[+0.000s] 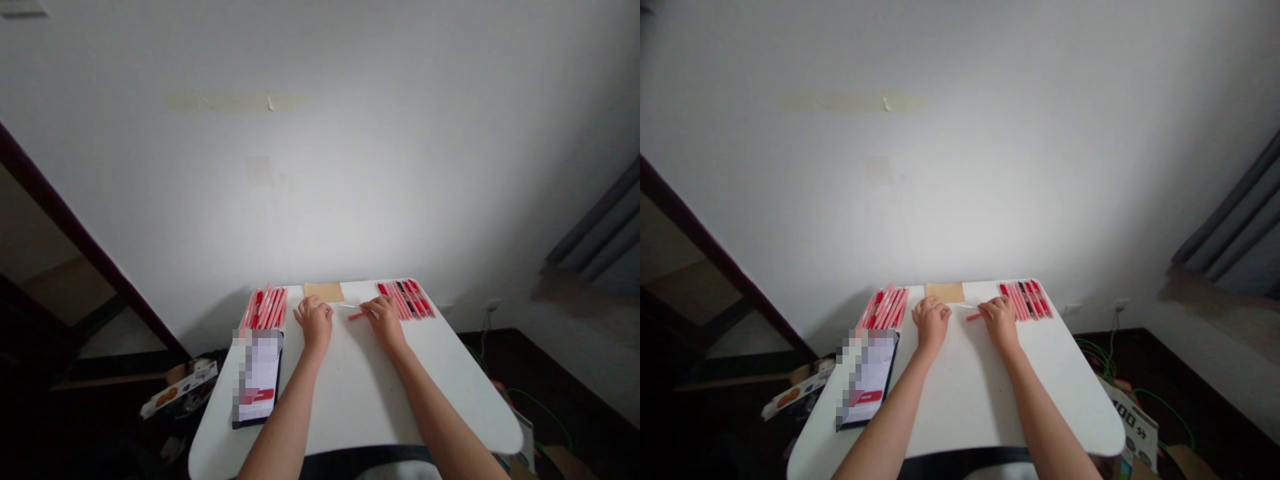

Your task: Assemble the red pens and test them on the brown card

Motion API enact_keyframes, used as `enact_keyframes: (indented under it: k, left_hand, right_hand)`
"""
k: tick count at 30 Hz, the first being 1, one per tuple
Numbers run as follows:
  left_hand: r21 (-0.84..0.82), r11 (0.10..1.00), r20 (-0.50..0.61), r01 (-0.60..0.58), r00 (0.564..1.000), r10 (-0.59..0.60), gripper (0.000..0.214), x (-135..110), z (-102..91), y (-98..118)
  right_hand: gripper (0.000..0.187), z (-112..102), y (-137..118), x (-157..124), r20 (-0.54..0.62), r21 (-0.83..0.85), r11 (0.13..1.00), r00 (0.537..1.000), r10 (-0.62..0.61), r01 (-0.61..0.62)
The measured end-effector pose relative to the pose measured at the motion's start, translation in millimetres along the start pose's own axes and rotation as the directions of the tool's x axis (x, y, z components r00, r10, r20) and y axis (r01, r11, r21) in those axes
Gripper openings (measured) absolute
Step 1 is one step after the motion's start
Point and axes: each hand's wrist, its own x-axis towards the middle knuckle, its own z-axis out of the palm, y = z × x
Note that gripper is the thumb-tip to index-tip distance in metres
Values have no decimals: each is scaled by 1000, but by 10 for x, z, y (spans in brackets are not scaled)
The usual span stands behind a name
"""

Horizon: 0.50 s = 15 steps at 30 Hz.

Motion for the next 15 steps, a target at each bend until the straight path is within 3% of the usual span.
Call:
enact_keyframes:
  k: [15]
  left_hand:
    - [-130, 988, -94, -89, 993, 77, 5, 43, 113, -76]
  right_hand:
    - [23, 5, 7, -7, 6, -12, 1000, 1000, -6, 6]
